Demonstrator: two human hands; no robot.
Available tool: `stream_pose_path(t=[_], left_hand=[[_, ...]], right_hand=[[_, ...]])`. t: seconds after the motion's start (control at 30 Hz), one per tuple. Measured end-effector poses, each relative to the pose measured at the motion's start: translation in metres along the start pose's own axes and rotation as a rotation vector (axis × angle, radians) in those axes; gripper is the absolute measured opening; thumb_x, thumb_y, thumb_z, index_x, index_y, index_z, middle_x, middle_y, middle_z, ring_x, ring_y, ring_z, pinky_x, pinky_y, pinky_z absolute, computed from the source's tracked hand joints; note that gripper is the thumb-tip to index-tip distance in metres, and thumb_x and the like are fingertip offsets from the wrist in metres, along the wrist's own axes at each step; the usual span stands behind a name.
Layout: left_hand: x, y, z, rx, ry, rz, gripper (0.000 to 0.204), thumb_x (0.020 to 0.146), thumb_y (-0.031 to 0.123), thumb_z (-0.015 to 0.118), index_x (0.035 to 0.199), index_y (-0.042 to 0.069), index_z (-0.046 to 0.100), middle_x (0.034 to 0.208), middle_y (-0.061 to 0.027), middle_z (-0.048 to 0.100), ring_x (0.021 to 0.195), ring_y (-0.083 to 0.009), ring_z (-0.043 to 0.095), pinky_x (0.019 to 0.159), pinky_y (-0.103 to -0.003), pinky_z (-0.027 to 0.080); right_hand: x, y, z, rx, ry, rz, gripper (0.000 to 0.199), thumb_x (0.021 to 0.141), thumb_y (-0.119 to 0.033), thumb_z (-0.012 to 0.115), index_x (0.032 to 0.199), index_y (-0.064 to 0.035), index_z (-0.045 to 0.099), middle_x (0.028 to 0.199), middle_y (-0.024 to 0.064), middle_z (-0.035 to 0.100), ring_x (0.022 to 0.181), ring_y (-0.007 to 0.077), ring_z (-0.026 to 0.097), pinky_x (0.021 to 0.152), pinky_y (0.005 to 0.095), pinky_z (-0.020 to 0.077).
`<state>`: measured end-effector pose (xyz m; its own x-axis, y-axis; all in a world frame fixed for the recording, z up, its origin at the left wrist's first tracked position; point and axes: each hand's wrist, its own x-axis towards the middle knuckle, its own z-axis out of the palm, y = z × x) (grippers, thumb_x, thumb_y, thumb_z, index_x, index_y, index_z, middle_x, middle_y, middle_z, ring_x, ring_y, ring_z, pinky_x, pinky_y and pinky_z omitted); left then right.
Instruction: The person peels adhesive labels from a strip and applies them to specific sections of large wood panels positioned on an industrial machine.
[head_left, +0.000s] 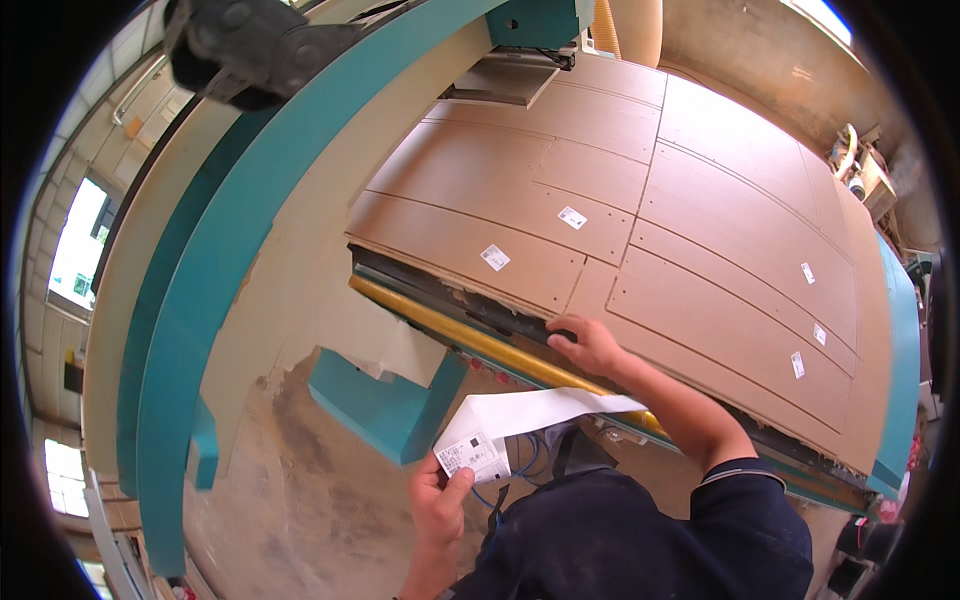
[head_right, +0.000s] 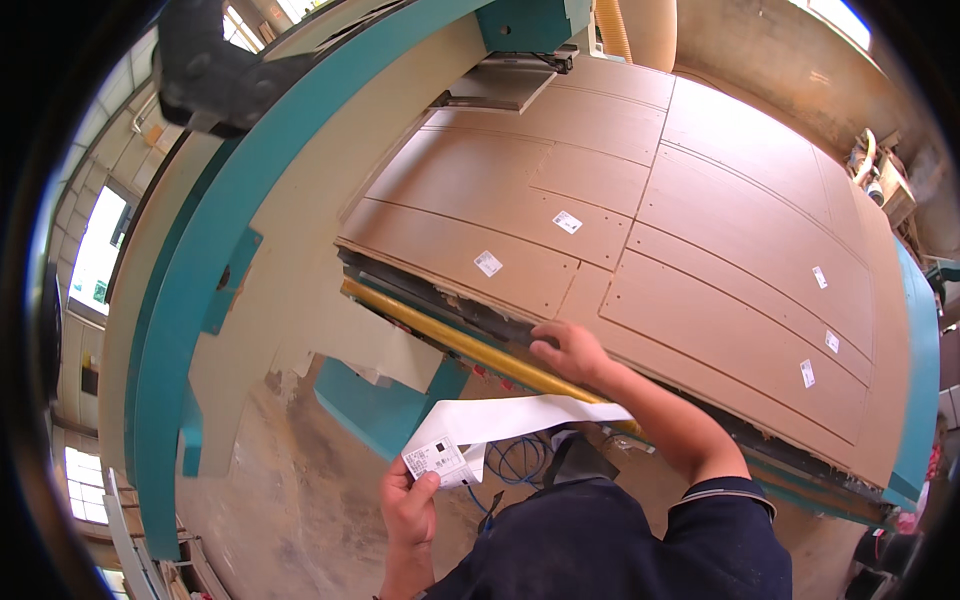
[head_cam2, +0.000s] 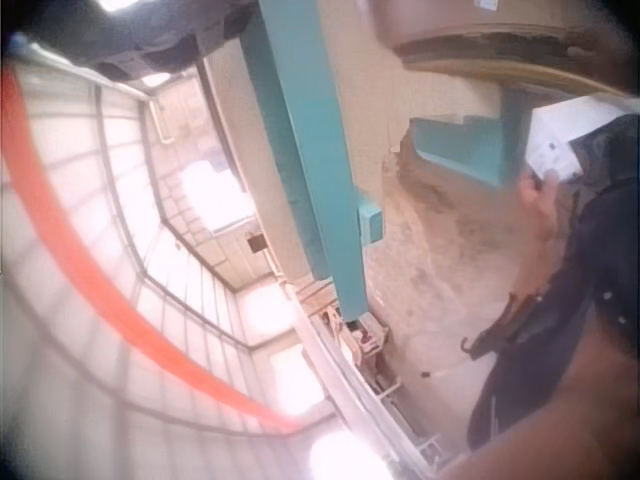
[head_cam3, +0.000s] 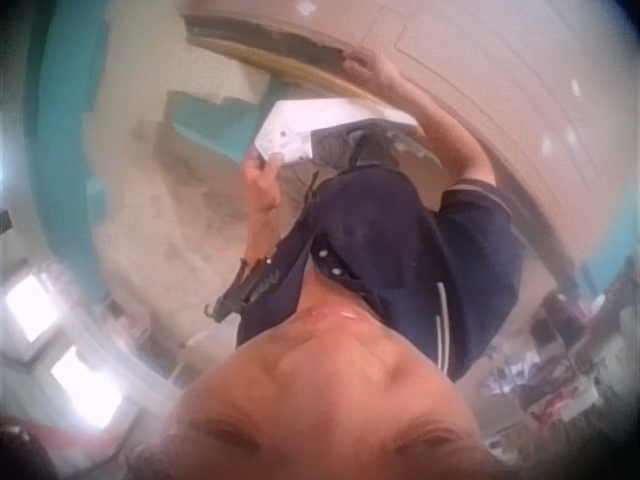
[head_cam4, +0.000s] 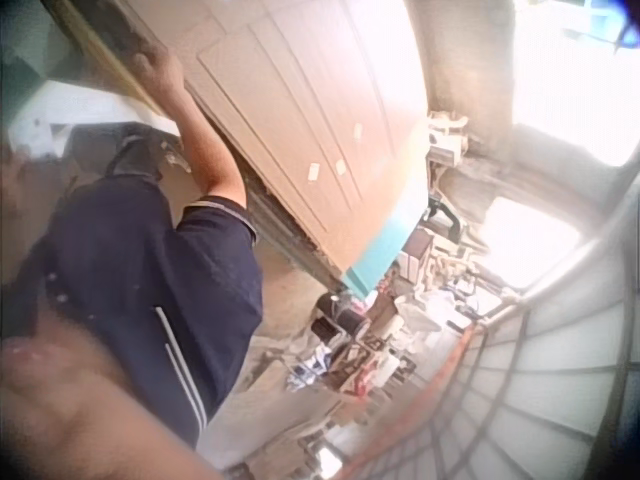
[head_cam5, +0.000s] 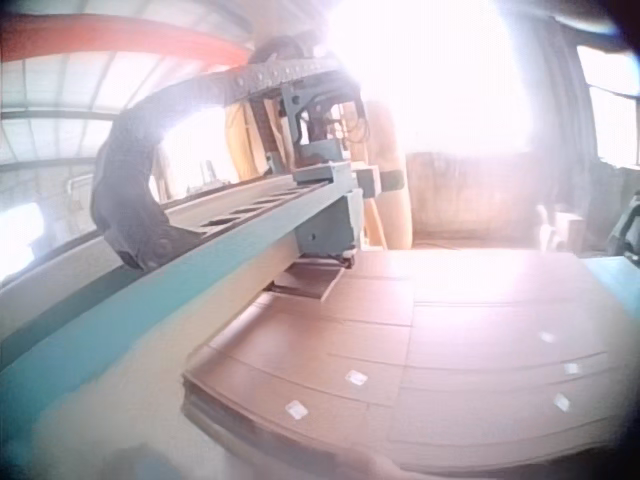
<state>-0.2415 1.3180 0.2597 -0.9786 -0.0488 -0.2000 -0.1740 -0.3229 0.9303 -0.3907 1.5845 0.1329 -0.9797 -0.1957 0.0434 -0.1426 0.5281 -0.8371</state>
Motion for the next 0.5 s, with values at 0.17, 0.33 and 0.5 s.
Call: stream_pose_path(t=[0.17, 0.33, 0.5], left_hand=[[-0.066, -0.013, -0.021, -0.095, -0.011, 0.007, 0.037, 0.078, -0.002, 0.054, 0.115, -0.004, 0.052, 0.105, -0.0096, 0.061, 0.094, -0.0166, 0.059, 0.085, -0.029, 0.045], [-0.115, -0.012, -0.023, -0.161, -0.107, -0.026, 0.037, 0.081, 0.001, 0.053, 0.117, -0.003, 0.050, 0.107, -0.0088, 0.060, 0.097, -0.0158, 0.058, 0.086, -0.029, 0.044], [-0.145, -0.006, -0.010, -0.163, -0.263, -0.001, 0.033, 0.086, 0.002, 0.052, 0.118, -0.002, 0.050, 0.107, -0.0082, 0.060, 0.097, -0.0138, 0.057, 0.087, -0.028, 0.044]], right_hand=[[-0.117, -0.079, 0.031, 0.296, -0.149, -0.104, 0.029, 0.084, -0.023, 0.062, 0.101, 0.0013, 0.062, 0.096, 0.0125, 0.064, 0.088, 0.0207, 0.061, 0.079, 0.0322, 0.0473], [-0.194, -0.155, 0.029, 0.631, -0.435, -0.148, 0.032, 0.083, -0.020, 0.065, 0.107, 0.0008, 0.058, 0.091, 0.0071, 0.061, 0.082, 0.0125, 0.056, 0.074, 0.0273, 0.0445], [-0.242, -0.201, 0.021, 0.423, -0.342, -0.222, 0.013, 0.077, -0.010, 0.067, 0.084, -0.0006, 0.061, 0.071, 0.0066, 0.057, 0.065, 0.0133, 0.052, 0.060, 0.0271, 0.0415]])
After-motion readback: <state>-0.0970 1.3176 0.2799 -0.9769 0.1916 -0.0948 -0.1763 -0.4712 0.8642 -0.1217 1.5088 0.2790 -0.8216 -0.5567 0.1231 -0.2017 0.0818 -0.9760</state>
